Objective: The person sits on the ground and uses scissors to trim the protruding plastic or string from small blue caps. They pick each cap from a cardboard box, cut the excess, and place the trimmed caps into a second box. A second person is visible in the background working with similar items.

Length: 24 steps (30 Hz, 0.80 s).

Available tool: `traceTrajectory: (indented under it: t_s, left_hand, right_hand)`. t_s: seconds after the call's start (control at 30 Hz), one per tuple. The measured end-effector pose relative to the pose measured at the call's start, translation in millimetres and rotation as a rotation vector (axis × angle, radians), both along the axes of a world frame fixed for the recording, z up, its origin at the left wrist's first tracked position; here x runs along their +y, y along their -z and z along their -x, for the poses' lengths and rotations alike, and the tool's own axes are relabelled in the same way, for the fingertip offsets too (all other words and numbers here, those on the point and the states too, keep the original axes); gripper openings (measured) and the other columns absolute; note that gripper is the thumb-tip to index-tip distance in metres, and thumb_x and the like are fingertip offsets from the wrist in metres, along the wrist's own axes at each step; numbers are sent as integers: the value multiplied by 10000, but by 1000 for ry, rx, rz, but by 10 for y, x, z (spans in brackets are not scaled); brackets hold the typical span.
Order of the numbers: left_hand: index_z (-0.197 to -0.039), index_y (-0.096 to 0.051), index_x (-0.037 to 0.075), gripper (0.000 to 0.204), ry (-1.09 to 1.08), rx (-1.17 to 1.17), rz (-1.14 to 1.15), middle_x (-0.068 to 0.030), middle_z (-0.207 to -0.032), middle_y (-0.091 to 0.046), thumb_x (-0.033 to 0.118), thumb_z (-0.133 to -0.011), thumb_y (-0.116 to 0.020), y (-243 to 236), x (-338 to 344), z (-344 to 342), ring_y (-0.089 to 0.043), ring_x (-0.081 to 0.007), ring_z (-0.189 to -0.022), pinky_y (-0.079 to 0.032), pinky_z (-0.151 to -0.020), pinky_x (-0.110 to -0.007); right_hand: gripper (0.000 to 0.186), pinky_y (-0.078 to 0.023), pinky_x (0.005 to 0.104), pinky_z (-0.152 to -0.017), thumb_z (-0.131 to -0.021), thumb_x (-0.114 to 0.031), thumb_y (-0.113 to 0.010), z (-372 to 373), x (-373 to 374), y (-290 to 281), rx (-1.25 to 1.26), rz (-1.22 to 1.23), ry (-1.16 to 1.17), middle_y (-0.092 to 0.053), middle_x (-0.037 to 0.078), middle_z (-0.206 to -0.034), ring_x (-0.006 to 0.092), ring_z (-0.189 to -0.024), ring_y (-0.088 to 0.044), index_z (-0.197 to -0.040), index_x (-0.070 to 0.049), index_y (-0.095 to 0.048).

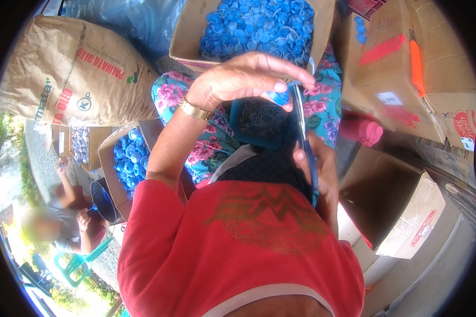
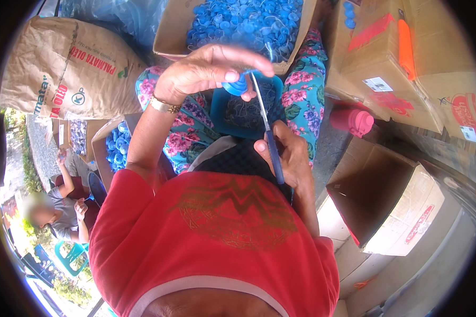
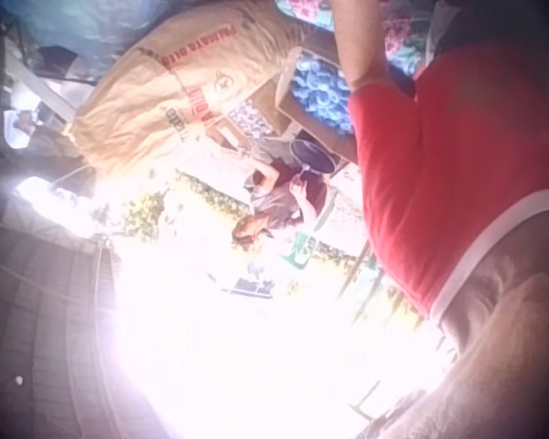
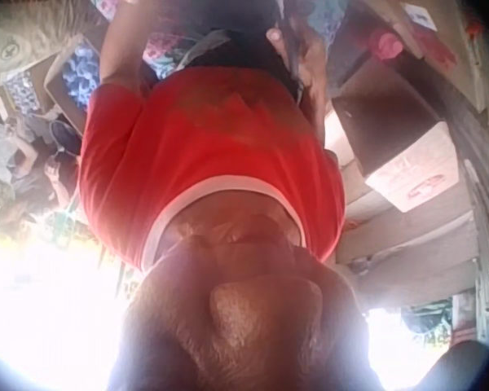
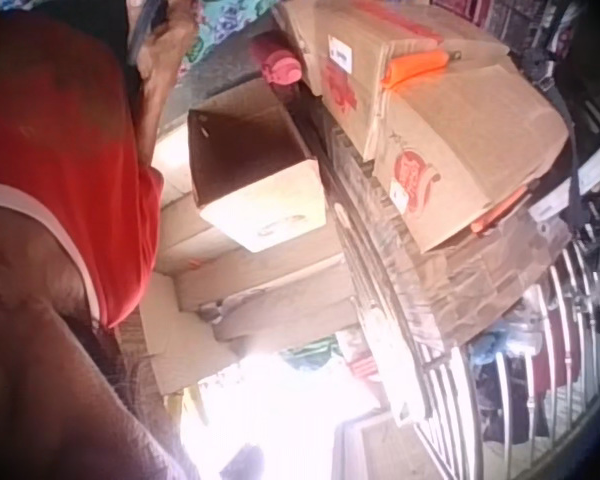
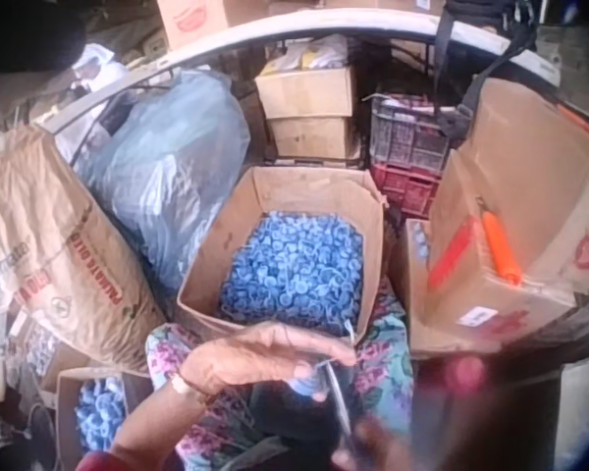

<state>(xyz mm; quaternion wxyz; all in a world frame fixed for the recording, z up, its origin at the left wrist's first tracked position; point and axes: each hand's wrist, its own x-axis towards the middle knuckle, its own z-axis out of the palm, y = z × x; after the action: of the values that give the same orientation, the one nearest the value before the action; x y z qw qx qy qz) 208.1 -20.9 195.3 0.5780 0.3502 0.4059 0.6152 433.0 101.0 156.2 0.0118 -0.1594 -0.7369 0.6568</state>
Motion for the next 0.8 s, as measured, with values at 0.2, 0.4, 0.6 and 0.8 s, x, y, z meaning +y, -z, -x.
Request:
traceTrajectory:
  t_s: [0.2, 0.4, 0.6, 0.8]
  left_hand:
    - [-1256, -495, -70, 596, 49, -136, 4, -185, -1180, -551, 281, -805, -661, 128, 8, -56, -544, -205, -849, -455, -771, -327]
    - [-1267, -458, -109, 614, 64, -208, -1, -207, -1208, -533, 256, -814, -654, 174, 28, -153, -546, -206, -889, -451, -804, -319]
    - [-1261, -466, -107, 554, 34, -186, 55, -211, -1234, -530, 238, -857, -624, 162, -16, -143, -547, -208, -1029, -448, -898, -327]
    - [-1243, -507, -65, 495, 90, -2, 143, -112, -1128, -578, 256, -881, -608, 183, -89, -173, -554, -158, -941, -439, -883, -299]
  right_hand:
    - [392, -329, 278, -521, -835, -370, -659, 31, -53, 16, 84, 68, 23, -429, 12, -611, 100, -590, -394, -735, -37, -478]
    - [414, -324, 278, -531, -843, -395, -641, 78, -46, 0, 72, 45, 23, -428, 8, -609, 100, -602, -387, -718, -45, -457]
    - [455, -306, 259, -501, -841, -433, -649, 49, -85, 60, -2, 73, 67, -425, -12, -589, 91, -570, -379, -686, -51, -456]
    - [432, -323, 254, -452, -871, -432, -611, 54, -142, -136, -82, 272, 70, -475, -4, -569, 92, -521, -450, -698, -51, -502]
